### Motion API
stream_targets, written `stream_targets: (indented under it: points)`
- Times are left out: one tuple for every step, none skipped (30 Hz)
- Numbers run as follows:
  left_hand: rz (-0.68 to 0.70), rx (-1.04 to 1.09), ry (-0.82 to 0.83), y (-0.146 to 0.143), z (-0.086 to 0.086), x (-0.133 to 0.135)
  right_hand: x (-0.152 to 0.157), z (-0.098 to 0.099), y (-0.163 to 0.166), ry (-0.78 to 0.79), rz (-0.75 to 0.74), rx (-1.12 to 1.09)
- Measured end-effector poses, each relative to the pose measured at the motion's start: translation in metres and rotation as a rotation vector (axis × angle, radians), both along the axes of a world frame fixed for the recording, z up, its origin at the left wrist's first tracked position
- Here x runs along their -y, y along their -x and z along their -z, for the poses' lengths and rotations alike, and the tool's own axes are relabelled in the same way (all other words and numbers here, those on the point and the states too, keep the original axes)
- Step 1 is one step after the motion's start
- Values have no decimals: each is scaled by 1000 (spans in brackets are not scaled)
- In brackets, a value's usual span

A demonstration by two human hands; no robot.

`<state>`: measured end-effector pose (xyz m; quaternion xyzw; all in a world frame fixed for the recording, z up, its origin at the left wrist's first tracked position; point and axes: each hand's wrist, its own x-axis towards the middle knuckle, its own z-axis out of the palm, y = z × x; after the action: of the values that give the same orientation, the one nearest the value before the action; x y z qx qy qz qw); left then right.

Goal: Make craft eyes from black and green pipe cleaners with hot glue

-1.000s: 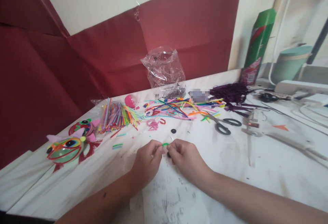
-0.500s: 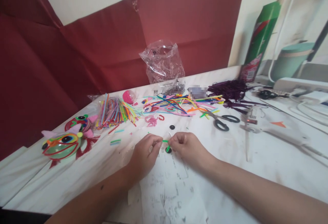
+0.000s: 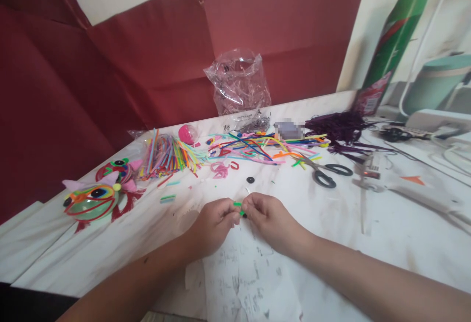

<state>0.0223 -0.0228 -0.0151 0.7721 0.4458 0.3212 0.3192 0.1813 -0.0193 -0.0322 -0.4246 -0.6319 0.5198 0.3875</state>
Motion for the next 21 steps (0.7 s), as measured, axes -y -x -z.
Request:
stream_targets:
  points:
    - [18, -47, -63, 1, 0, 0, 1, -1, 0, -2, -14, 34]
    - [27, -78, -102, 2, 1, -1, 1, -2, -1, 1, -27, 56]
    - [24, -92, -123, 3, 1, -2, 0, -3, -2, 8, -36, 68]
    - [12, -90, -136, 4, 1, -4, -1, -4, -4, 17, -31, 67]
    - [-12, -79, -150, 5, 0, -6, -4, -4, -6, 28, -8, 58]
    - [-46, -65, -168, 6, -1, -8, -7, -4, -9, 38, 30, 50]
    - [-82, -56, -188, 7, -2, -10, -11, -3, -12, 46, 76, 50]
    - [-112, -63, -205, 8, -2, -11, -15, -2, -14, 49, 119, 61]
    - [-131, -93, -216, 9, -3, -13, -19, -1, -17, 50, 152, 84]
    - [-134, -147, -224, 10, -3, -13, -23, 1, -19, 53, 168, 118]
    - [-123, -215, -231, 11, -3, -13, -26, 3, -20, 57, 168, 161]
    - [-104, -289, -238, 12, -2, -12, -27, 5, -21, 56, 157, 203]
    - [-86, -361, -246, 12, 0, -11, -28, 7, -20, 42, 143, 253]
    - [-72, -424, -255, 12, 2, -9, -27, 8, -19, 6, 134, 316]
    - [-61, -473, -264, 11, 5, -8, -25, 9, -18, -52, 135, 394]
    - [-50, -512, -271, 11, 8, -6, -24, 10, -17, -127, 142, 479]
    - [-37, -540, -275, 11, 10, -5, -22, 10, -16, -202, 155, 562]
    - [-23, -558, -278, 11, 12, -4, -21, 9, -16, -263, 165, 631]
    - [-12, -567, -280, 11, 14, -4, -20, 8, -16, -304, 163, 675]
    - [-2, -573, -282, 11, 15, -4, -19, 7, -17, -326, 143, 692]
    - [7, -579, -284, 11, 16, -4, -20, 6, -18, -339, 109, 688]
